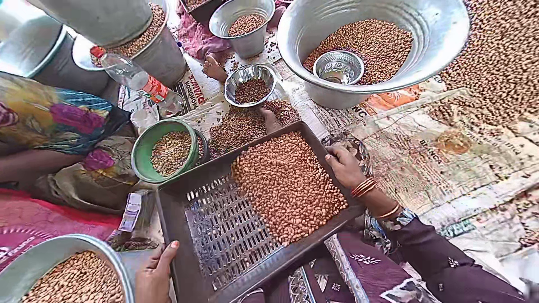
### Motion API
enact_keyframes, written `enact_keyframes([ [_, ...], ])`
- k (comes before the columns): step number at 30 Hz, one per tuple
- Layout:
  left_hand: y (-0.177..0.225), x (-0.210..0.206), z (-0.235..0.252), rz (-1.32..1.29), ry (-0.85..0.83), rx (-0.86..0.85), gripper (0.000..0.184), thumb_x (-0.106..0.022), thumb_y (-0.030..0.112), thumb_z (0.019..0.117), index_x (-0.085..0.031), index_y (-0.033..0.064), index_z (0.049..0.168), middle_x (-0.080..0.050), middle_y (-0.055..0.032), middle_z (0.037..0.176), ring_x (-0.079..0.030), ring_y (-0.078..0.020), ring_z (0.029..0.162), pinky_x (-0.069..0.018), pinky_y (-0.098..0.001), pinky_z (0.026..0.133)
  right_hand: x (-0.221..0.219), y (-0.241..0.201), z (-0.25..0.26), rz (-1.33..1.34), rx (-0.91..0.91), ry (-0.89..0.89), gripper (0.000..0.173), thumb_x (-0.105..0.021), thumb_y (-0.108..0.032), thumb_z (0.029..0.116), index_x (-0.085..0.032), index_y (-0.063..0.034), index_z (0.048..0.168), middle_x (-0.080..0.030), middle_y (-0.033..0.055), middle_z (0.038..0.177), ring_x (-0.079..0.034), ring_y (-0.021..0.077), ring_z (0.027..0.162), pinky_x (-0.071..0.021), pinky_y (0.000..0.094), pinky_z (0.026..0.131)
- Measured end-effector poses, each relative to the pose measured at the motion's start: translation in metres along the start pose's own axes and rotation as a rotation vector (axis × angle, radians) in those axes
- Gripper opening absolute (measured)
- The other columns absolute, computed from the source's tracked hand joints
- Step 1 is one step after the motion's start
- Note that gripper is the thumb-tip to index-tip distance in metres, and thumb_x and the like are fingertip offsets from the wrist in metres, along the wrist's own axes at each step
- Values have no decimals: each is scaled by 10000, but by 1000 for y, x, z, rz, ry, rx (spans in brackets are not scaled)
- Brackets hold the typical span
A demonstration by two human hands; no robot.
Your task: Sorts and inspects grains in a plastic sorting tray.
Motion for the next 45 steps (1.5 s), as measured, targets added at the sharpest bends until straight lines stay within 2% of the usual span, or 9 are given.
enact_keyframes([
  [4,-2,7,-12,-3,58,25,234,-512,120,1032,-624,158,831,-634,166,635,-621,58,565,-547,-149,553,-8,0,-3,58,-21,-9,296,-498,-175,1084,-670,-8,1258,-648,182,1199,-625,299,1122,-485,513,984],
  [9,96,9,-19,-122,-5,-271,251,-464,63,1025,-636,222,936,-681,241,761,-646,106,683,-552,-110,637,14,7,-2,171,-36,116,320,-450,-220,1106,-648,-18,1255,-686,133,1053,-657,210,936,-520,465,849],
  [12,134,3,-36,-215,-230,-498,117,-616,308,1018,-728,325,1045,-721,261,940,-662,122,859,-536,-88,782,28,17,0,168,-69,165,339,-434,-244,1116,-630,-12,1268,-679,148,1024,-644,218,912,-511,465,841],
  [18,54,-29,-22,203,-155,-172,173,-580,184,991,-571,173,818,-535,202,644,-526,101,559,-459,-123,530,74,3,-9,-21,11,171,323,-458,-229,1102,-673,-29,1238,-664,144,1130,-651,232,958,-522,475,849],
  [24,-6,-66,1,930,-506,-175,648,-440,640,981,-668,64,791,-644,-115,635,-661,-331,595,-492,-615,570,70,18,6,-297,11,100,332,-471,-207,1087,-680,-9,1252,-666,198,1176,-651,319,1083,-502,525,952],
  [26,12,-78,10,954,-569,-255,623,-476,590,1003,-639,47,746,-594,-148,603,-628,-383,579,-449,-634,532,67,9,10,-471,39,50,339,-493,-202,1083,-648,12,1295,-642,258,1180,-641,414,1091,-498,602,932],
  [31,118,-169,20,543,-611,-820,444,-515,500,1015,-623,163,747,-525,56,623,-528,-103,544,-428,-351,490,48,-64,-11,-697,326,-35,336,-641,-120,994,-644,-36,1319,-590,280,1277,-593,491,1144,-498,637,910],
  [35,141,-285,13,386,-820,-988,181,-654,219,996,-727,81,1087,-699,-120,999,-704,-295,834,-573,-512,684,23,-81,-3,-613,520,-239,171,-640,-111,973,-746,-74,1102,-697,155,1000,-697,325,855,-563,544,750],
  [45,113,-346,-1,361,-845,-1095,172,-637,182,1008,-710,47,1086,-658,-156,1003,-693,-327,815,-577,-472,636,12,-39,-25,-629,510,-449,129,-714,-89,916,-762,-102,1036,-693,119,1015,-702,287,881,-587,486,746],
])
Point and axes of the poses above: each hand's wrist, its own z-axis towards the middle knuckle, its own x-axis out of the back of the hand, y = z × x, the point moved 8 cm from there along z, towards the middle knuckle
